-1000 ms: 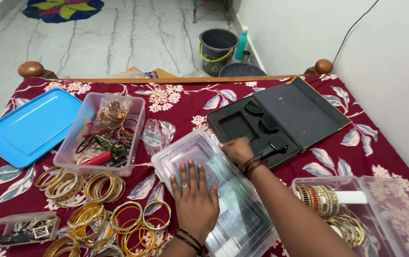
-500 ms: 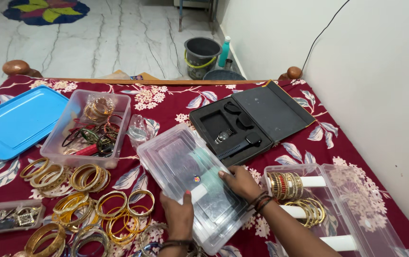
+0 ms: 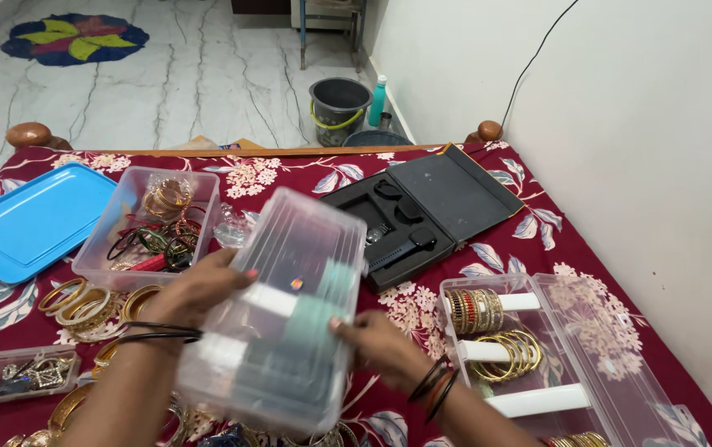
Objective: The person fastens a smartwatch onto their wrist, puts on bangles and a ring, then removes the watch and places it in its storage case. They then take bangles off their wrist and sort them into divided plastic storage boxes on the bed.
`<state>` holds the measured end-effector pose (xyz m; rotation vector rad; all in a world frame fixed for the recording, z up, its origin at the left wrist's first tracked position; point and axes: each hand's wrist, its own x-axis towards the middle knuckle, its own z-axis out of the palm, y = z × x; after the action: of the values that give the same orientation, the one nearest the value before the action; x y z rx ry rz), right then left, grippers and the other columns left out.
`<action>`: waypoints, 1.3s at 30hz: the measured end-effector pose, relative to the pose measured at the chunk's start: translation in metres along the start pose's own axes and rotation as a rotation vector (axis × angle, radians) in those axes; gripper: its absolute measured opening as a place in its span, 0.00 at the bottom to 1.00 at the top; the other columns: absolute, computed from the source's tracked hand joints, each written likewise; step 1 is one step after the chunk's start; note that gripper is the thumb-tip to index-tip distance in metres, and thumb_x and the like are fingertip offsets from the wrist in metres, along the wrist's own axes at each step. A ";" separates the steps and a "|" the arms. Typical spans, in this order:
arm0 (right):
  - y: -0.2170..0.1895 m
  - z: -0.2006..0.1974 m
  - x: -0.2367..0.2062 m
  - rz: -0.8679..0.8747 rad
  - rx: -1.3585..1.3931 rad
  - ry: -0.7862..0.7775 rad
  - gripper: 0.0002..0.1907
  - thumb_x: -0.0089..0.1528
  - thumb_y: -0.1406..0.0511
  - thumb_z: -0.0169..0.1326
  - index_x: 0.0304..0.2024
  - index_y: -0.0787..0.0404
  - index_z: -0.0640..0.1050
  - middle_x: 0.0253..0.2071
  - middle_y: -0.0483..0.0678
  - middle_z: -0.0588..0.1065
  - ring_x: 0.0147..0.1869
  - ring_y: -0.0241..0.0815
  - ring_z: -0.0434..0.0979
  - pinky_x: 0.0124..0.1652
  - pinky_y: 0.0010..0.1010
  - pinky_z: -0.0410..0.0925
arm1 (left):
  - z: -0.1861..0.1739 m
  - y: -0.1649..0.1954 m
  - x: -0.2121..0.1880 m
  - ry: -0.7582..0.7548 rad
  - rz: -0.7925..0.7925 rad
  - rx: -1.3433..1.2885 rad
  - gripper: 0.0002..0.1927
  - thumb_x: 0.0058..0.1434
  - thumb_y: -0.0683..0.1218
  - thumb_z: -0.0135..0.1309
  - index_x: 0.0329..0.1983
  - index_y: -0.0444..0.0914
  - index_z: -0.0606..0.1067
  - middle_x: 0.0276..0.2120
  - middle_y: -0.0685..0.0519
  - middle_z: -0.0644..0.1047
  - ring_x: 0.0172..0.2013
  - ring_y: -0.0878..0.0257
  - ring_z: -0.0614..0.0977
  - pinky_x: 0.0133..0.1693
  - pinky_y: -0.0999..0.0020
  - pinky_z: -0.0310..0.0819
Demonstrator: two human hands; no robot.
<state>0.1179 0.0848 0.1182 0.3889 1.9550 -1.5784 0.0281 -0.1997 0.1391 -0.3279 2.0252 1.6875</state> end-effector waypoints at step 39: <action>0.029 0.022 0.131 -0.124 0.723 0.290 0.16 0.68 0.64 0.48 0.50 0.73 0.74 0.43 0.57 0.77 0.43 0.51 0.82 0.40 0.44 0.80 | 0.123 -0.011 0.107 -0.094 0.503 1.317 0.30 0.68 0.50 0.48 0.72 0.42 0.60 0.76 0.46 0.51 0.75 0.46 0.52 0.70 0.44 0.52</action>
<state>0.0370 0.0527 0.0132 0.8318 1.5541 -2.4012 -0.0326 -0.0696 0.0606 0.7258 2.7469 0.2364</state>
